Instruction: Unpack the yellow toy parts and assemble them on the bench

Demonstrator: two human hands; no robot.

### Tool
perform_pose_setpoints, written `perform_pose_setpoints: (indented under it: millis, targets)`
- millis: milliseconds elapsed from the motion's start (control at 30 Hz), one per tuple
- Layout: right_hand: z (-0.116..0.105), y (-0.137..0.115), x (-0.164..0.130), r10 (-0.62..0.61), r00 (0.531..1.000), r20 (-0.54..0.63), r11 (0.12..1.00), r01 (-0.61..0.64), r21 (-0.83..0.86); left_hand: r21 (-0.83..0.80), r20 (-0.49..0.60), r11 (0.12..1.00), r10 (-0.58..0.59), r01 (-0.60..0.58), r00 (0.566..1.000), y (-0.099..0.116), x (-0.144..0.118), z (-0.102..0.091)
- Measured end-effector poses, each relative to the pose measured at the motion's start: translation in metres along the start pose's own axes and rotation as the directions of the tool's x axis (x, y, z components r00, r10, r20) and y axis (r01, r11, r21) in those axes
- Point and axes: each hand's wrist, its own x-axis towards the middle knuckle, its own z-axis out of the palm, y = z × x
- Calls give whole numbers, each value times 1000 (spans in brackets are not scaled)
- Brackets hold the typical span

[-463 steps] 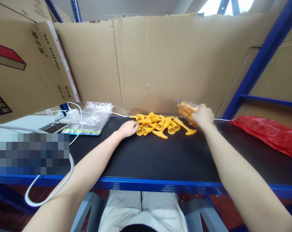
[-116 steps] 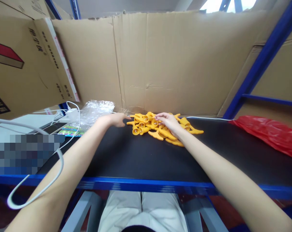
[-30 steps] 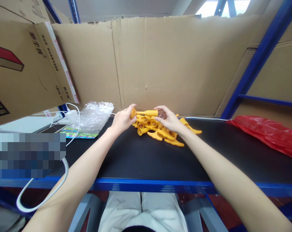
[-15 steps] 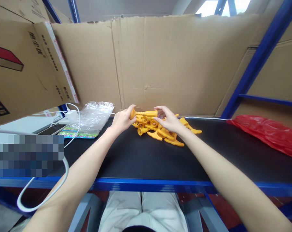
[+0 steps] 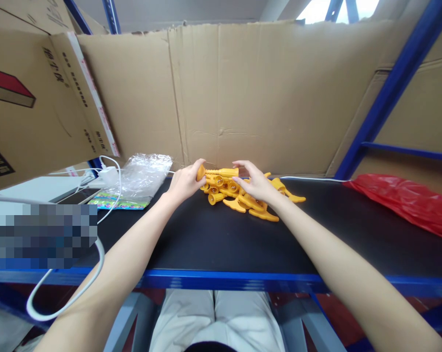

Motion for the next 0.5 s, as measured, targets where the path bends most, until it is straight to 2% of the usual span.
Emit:
perform_pose_setpoints:
  millis: [233, 500]
  targets:
    - [-3, -1, -2, -202, 979, 36, 948, 205, -245, 5, 10, 1000, 19, -19, 1000, -3, 0, 1]
    - [-1, -1, -1, -256, 966, 11, 859, 233, -457, -37, 22, 998, 50, -49, 999, -3, 1, -1]
